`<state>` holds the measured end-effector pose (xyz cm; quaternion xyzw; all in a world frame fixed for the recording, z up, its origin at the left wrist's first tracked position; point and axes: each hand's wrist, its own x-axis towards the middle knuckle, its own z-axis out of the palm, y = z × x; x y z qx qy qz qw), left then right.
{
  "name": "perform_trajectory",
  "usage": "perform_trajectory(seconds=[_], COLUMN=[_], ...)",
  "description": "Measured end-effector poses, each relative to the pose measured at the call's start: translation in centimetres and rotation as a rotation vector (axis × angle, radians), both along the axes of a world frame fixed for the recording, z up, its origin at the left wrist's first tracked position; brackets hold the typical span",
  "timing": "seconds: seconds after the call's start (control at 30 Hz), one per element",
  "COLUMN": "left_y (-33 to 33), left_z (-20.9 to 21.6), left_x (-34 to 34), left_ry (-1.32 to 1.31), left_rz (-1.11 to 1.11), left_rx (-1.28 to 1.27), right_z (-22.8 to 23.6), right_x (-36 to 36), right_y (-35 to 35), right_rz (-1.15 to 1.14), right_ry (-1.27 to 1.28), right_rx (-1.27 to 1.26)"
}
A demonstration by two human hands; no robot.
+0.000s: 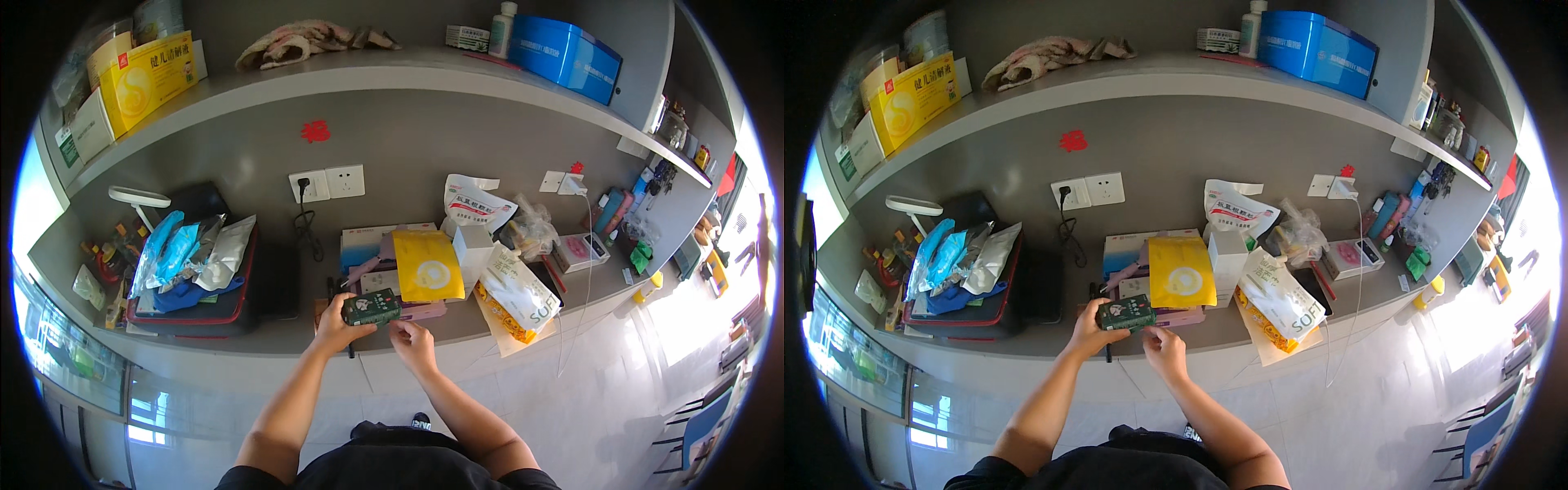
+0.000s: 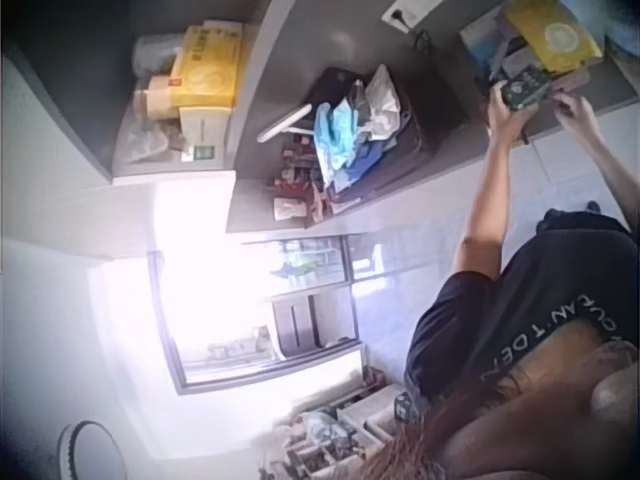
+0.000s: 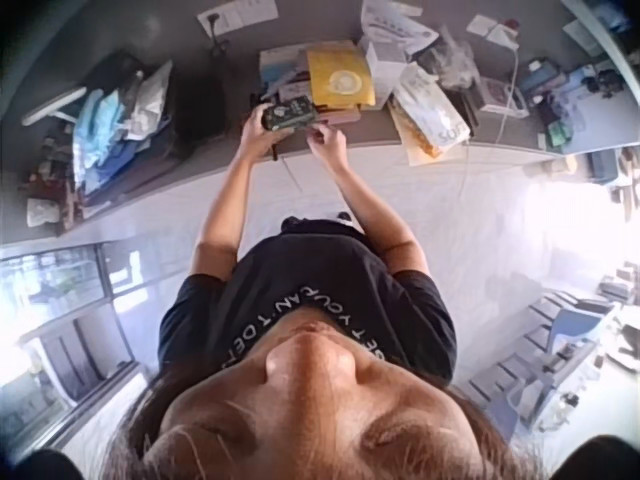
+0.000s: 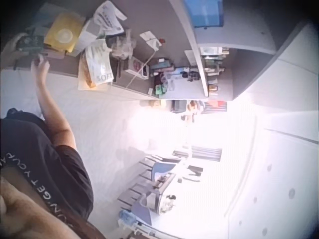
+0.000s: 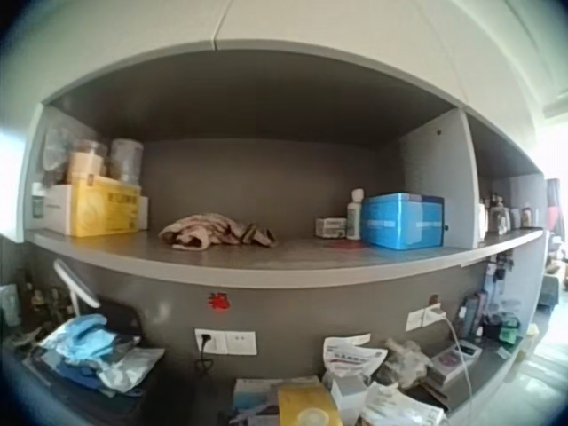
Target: The person picks up, moves, and rearranges various items including boxes, a hairbrush, small containers, and a red piece of paper on a shelf, and wipes the shelf surface with a cloth.
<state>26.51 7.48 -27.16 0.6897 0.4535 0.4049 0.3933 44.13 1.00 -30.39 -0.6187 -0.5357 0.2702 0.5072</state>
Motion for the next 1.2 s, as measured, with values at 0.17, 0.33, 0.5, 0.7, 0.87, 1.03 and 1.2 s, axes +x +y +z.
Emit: perform_trajectory(seconds=[0.17,0.33,0.5,0.7,0.87,1.03,1.2], left_y=[2.5,2.7,2.7,-1.1,-3.3,-4.1,-2.1], left_z=[-1.6,-0.8,-2.1,3.7,16.6,29.6,40.0], left_x=[0.8,1.4,1.8,2.9,4.1,8.5,14.0], left_ry=[0.202,0.351,0.328,0.239,-0.01,-0.084,-0.013], left_rz=[-0.023,0.069,0.154,0.284,0.105,-0.155,-0.246], left_rx=[0.146,0.199,0.363,0.772,1.272,1.421,1.299], right_z=[0.8,0.3,-0.2,6.3,18.4,29.0,40.6], right_x=[-0.3,-0.4,-0.5,-0.5,2.3,8.4,17.5], right_y=[0.6,2.3,2.4,-1.0,-3.3,-1.7,0.9], right_rz=[0.025,0.036,0.058,0.164,0.192,-0.105,-0.517], right_ry=[-0.026,-0.137,-0.205,-0.202,-0.182,-0.376,-0.555], right_rx=[-0.083,-0.062,-0.03,0.181,0.495,0.896,1.078])
